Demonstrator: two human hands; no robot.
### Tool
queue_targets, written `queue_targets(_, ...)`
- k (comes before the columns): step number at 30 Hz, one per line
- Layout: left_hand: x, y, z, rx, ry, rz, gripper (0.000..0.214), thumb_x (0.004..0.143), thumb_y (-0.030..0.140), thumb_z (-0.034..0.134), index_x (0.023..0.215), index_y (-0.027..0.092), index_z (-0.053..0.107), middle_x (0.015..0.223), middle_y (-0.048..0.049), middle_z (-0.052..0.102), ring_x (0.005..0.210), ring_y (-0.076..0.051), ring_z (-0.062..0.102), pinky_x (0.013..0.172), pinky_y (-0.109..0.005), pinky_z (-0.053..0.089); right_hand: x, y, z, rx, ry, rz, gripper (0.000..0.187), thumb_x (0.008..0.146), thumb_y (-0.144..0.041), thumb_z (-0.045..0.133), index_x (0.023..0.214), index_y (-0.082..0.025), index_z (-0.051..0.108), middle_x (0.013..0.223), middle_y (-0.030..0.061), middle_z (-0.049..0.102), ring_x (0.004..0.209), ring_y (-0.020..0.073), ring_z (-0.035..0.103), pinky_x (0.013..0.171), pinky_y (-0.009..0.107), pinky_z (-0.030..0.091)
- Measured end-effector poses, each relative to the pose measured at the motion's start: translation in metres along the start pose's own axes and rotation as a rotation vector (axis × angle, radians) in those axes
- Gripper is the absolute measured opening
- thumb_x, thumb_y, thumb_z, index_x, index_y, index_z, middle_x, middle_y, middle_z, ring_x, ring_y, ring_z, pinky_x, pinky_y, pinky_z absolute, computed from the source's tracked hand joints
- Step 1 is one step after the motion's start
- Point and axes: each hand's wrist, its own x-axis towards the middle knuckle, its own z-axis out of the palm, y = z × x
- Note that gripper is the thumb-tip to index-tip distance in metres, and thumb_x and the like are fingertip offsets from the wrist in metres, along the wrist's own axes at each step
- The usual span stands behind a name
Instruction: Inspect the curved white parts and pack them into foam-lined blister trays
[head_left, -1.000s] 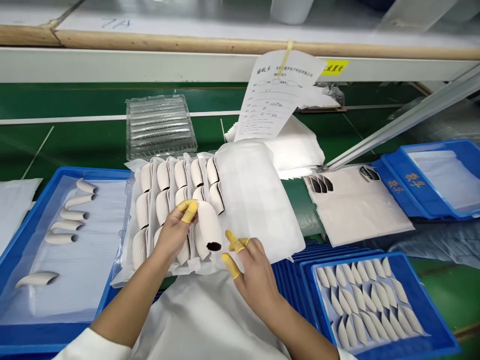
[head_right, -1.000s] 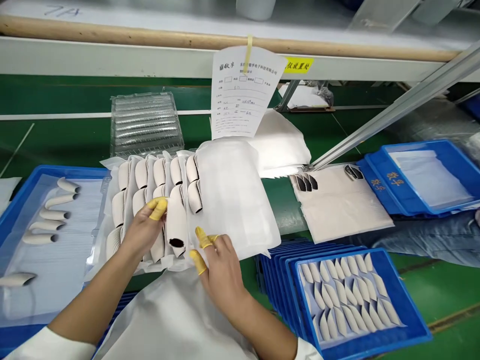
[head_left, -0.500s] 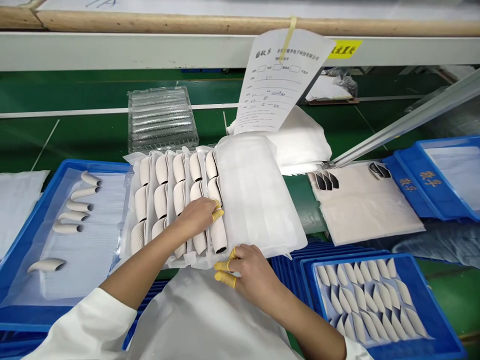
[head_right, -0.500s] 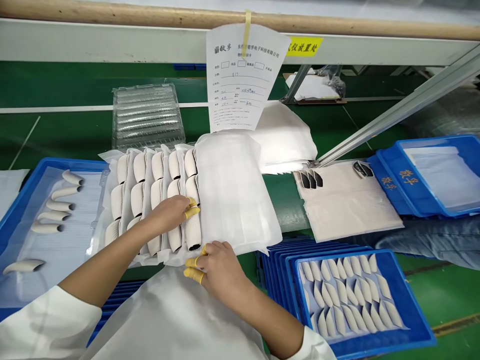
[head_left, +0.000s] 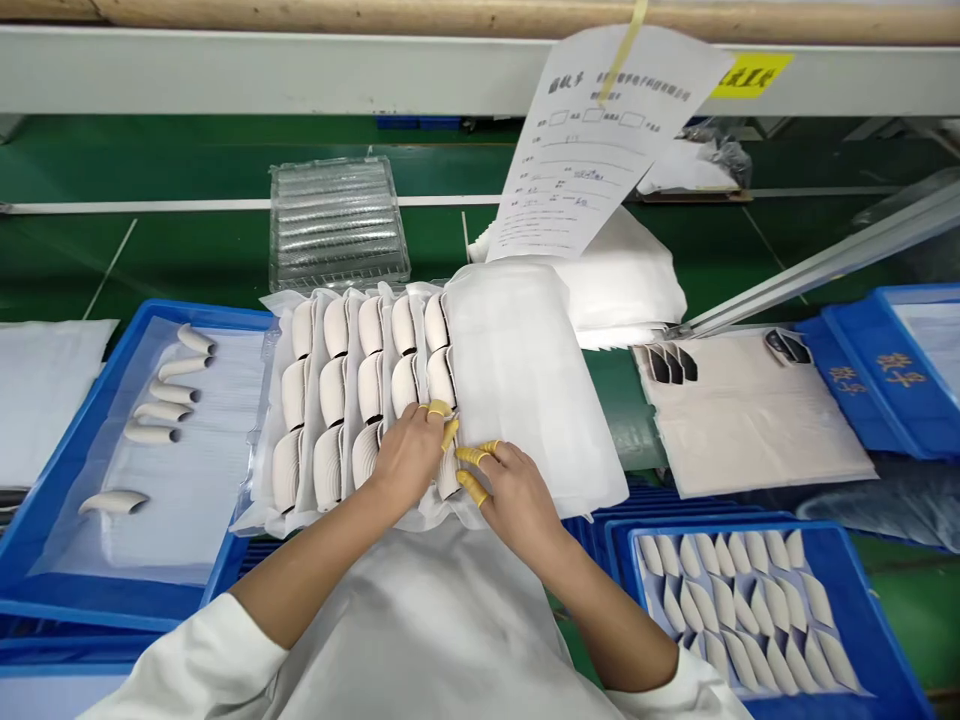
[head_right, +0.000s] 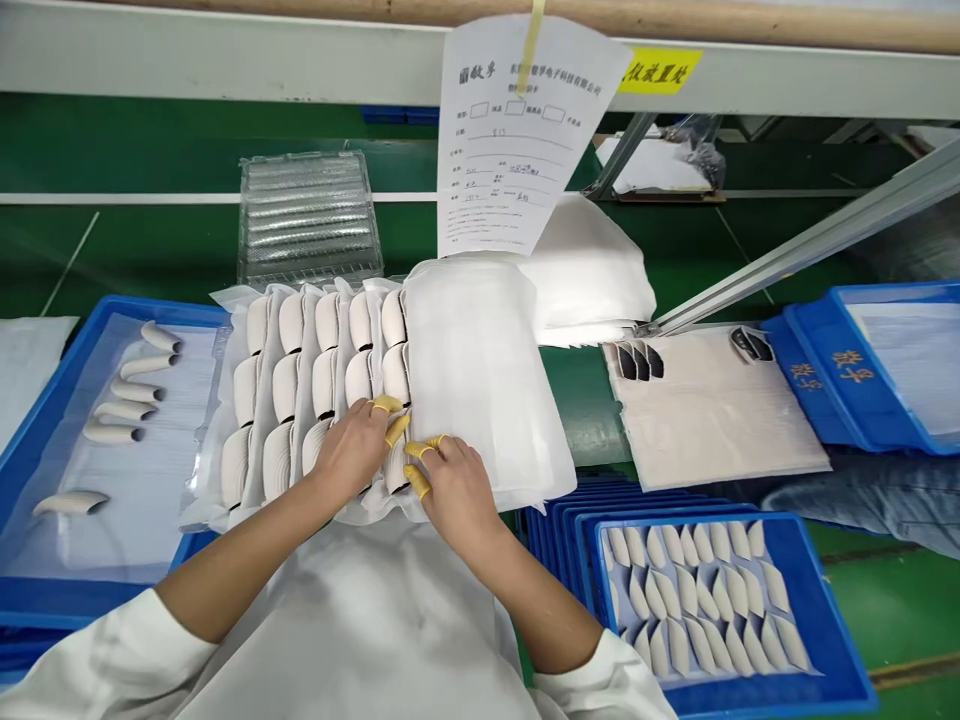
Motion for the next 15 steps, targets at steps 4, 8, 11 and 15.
queue_targets(4,0.007,0.006,0.0,0.04,-0.023,0.047,0.025,0.092,0.002,0.041,0.093,0.011,0.064,0.093,-0.014,0.069,0.099,-0.027,0.062,0.076,-0.036,0.053,0.004,0.0,-0.001,-0.069,-0.048,-0.001,0.021,0.089,-0.024,0.068,0.107,-0.016,0.067,0.098,0.01,0.065,0.087,0.0244,0.062,0.077,0.038,0.053)
queue_targets(8,-0.004,0.009,-0.002,0.073,-0.019,0.109,0.03,0.088,-0.002,0.041,0.105,0.009,0.065,0.096,-0.0148,0.07,0.101,-0.027,0.062,0.081,-0.038,0.053,0.006,-0.003,-0.002,-0.152,-0.073,-0.016,0.014,0.089,-0.023,0.066,0.101,-0.015,0.067,0.096,0.0116,0.065,0.087,0.027,0.062,0.074,0.039,0.05)
queue_targets(11,-0.025,0.008,0.001,0.084,0.008,0.146,0.033,0.087,-0.001,0.045,0.111,0.008,0.066,0.109,-0.0166,0.071,0.111,-0.027,0.061,0.09,-0.037,0.052,0.005,-0.003,-0.002,-0.194,-0.076,-0.024,0.012,0.09,-0.022,0.065,0.099,-0.015,0.066,0.096,0.0116,0.065,0.086,0.0272,0.063,0.072,0.038,0.049)
queue_targets(15,-0.039,0.008,0.011,0.112,0.052,0.191,0.031,0.089,0.004,0.049,0.111,0.012,0.07,0.125,-0.0174,0.067,0.122,-0.029,0.058,0.086,-0.037,0.054,0.012,0.003,-0.006,-0.215,-0.079,-0.043,0.011,0.088,-0.019,0.064,0.099,-0.017,0.064,0.094,0.0098,0.066,0.084,0.0258,0.065,0.069,0.036,0.051)
